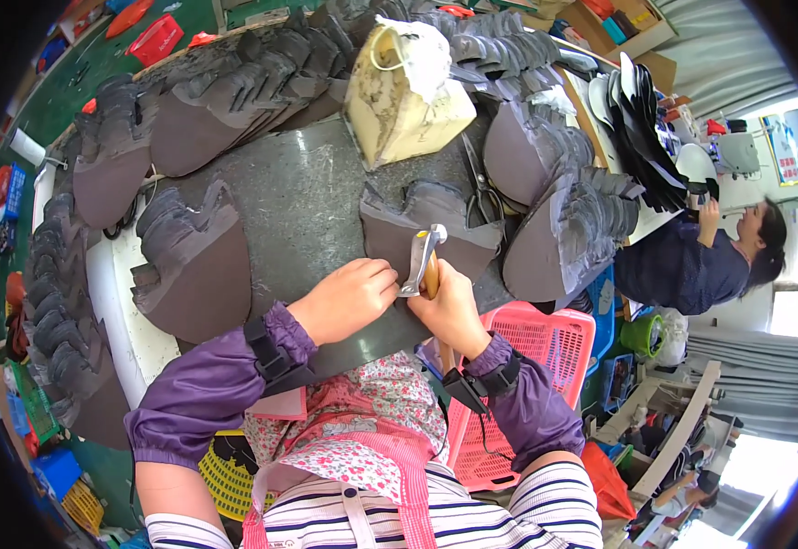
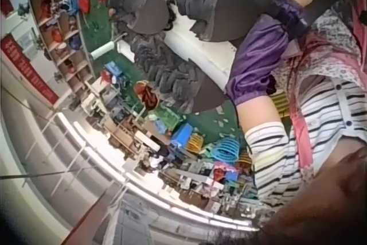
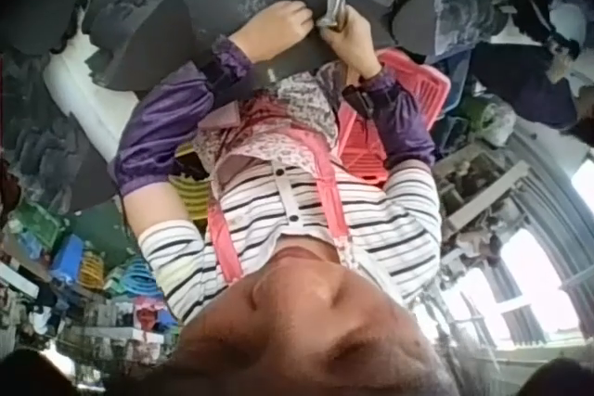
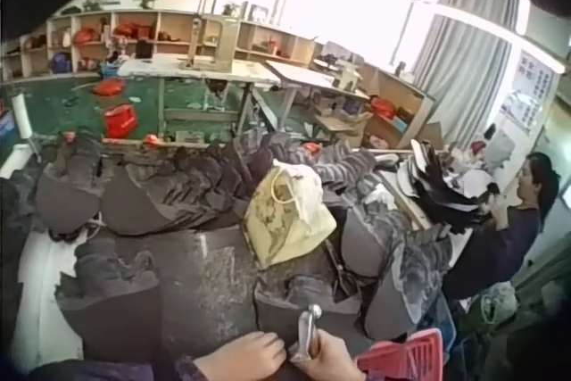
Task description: The person hammers the edges of shoe components on a stone block, occasionally applying adhesive to the pieces before stacking them aside and picking up new ones.
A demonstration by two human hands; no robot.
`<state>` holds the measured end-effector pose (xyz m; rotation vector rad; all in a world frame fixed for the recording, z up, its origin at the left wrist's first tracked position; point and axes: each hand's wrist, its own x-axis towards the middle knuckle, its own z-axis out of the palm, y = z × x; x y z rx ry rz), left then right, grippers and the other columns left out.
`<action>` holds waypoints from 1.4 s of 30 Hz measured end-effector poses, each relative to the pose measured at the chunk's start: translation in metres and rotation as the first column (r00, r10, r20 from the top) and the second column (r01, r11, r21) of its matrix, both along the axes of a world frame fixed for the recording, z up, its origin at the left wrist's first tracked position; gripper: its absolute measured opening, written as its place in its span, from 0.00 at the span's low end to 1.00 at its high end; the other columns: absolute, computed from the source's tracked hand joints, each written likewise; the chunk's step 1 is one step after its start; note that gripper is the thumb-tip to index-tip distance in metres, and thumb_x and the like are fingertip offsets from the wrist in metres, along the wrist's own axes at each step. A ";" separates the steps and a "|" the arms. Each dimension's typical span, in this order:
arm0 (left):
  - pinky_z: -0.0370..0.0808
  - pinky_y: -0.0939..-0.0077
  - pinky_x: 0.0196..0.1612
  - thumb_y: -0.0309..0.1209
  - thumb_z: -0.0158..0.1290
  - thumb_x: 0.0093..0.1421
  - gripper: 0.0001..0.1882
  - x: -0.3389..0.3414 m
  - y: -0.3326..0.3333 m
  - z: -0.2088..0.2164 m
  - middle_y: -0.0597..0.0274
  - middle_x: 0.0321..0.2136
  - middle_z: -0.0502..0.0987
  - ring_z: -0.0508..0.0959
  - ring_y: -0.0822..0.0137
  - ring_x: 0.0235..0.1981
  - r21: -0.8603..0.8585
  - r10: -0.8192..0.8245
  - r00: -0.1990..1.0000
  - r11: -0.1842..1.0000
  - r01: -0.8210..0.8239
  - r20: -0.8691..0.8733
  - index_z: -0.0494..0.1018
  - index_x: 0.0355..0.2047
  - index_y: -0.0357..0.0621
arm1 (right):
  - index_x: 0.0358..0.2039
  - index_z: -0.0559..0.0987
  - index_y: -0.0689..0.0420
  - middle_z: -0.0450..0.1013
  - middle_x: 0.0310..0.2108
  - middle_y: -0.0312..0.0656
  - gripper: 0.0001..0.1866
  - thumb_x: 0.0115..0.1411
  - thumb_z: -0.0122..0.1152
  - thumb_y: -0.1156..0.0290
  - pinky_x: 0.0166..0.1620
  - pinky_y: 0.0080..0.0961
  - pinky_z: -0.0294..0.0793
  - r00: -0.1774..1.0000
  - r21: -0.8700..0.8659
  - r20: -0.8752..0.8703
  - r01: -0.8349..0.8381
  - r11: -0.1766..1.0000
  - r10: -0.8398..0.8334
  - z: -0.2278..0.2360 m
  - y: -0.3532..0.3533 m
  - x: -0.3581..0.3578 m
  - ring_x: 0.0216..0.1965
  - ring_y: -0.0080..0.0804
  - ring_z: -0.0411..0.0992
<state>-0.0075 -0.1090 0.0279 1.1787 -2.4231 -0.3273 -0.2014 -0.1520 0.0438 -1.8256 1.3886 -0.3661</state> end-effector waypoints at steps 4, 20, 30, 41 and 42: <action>0.72 0.70 0.50 0.27 0.50 0.51 0.11 0.004 -0.011 -0.006 0.57 0.37 0.75 0.73 0.60 0.47 -0.009 -0.100 0.991 0.995 0.102 0.087 0.75 0.34 0.36 | 0.34 0.73 0.60 0.74 0.27 0.39 0.16 0.44 0.69 0.78 0.35 0.25 0.72 0.995 0.004 0.076 -0.071 0.997 0.071 0.011 0.005 0.001 0.28 0.28 0.72; 0.74 0.70 0.48 0.26 0.56 0.49 0.11 0.012 -0.026 -0.012 0.60 0.37 0.75 0.73 0.59 0.45 0.060 -0.126 0.980 0.989 0.136 -0.154 0.76 0.34 0.37 | 0.31 0.72 0.61 0.74 0.23 0.41 0.11 0.50 0.67 0.77 0.33 0.27 0.73 0.999 -0.103 0.030 0.019 0.995 -0.016 -0.011 0.009 0.001 0.26 0.28 0.74; 0.75 0.66 0.44 0.28 0.58 0.47 0.10 0.005 -0.028 -0.010 0.59 0.34 0.76 0.75 0.57 0.41 0.067 -0.103 0.989 0.992 0.110 -0.104 0.77 0.32 0.39 | 0.32 0.73 0.61 0.74 0.25 0.36 0.11 0.51 0.68 0.77 0.34 0.23 0.74 0.999 -0.015 0.036 0.037 0.999 -0.037 -0.011 0.005 -0.001 0.27 0.21 0.72; 0.73 0.60 0.42 0.29 0.58 0.51 0.07 0.003 -0.027 -0.010 0.54 0.30 0.78 0.76 0.51 0.36 0.345 0.156 0.919 0.938 -0.023 -0.363 0.77 0.29 0.38 | 0.32 0.72 0.60 0.75 0.25 0.37 0.15 0.47 0.71 0.75 0.33 0.25 0.74 0.998 -0.090 -0.031 0.053 0.995 -0.056 0.008 0.008 0.018 0.27 0.21 0.71; 0.73 0.60 0.42 0.29 0.58 0.51 0.07 0.004 -0.026 -0.010 0.54 0.30 0.78 0.76 0.51 0.36 0.334 0.159 0.919 0.942 -0.032 -0.360 0.77 0.29 0.38 | 0.31 0.72 0.61 0.75 0.25 0.38 0.15 0.46 0.71 0.76 0.33 0.25 0.74 0.998 -0.107 -0.045 0.037 0.994 -0.042 0.008 0.008 0.017 0.26 0.21 0.72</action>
